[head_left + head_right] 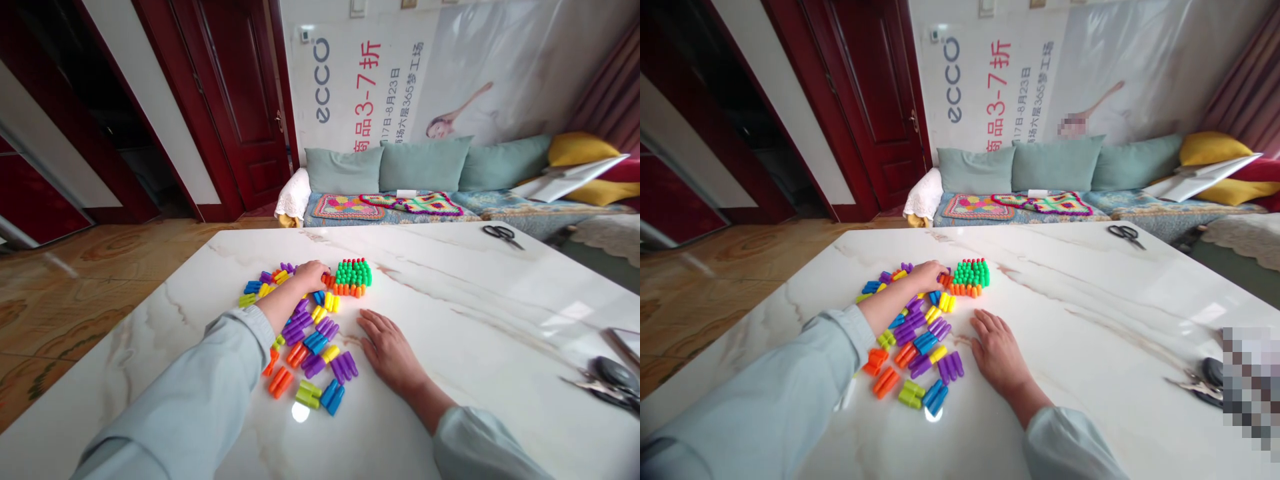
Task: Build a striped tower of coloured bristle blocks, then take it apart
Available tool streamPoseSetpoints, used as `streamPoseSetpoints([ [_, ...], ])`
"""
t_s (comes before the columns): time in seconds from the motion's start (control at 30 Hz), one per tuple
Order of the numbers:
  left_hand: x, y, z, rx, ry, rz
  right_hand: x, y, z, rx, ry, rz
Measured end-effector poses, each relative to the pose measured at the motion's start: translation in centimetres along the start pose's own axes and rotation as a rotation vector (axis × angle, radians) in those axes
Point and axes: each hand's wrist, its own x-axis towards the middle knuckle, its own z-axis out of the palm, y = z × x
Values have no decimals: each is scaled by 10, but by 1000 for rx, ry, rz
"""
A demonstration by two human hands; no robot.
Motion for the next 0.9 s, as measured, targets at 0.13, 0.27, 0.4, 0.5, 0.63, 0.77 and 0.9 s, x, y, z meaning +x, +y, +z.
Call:
streamPoseSetpoints([
  [0.13,2,0,0,18,25,-35,0,0,-1,6,-7,2],
  [0.27,-6,3,-7,-1,167,-89,0,2,1,18,5,-9],
  [0.4,-39,28,-11,-67,274,-47,-3,0,2,66,119,0],
  [0.5,-72,61,0,-263,231,100,-4,-5,-4,169,158,-54],
  [0.63,-99,96,23,-409,151,193,-5,-10,-13,322,123,-99],
  [0.77,-112,104,29,-507,136,111,-7,-9,-13,311,105,-44],
  [0.9,-155,92,24,-507,401,102,-6,-6,-10,167,144,-15],
])
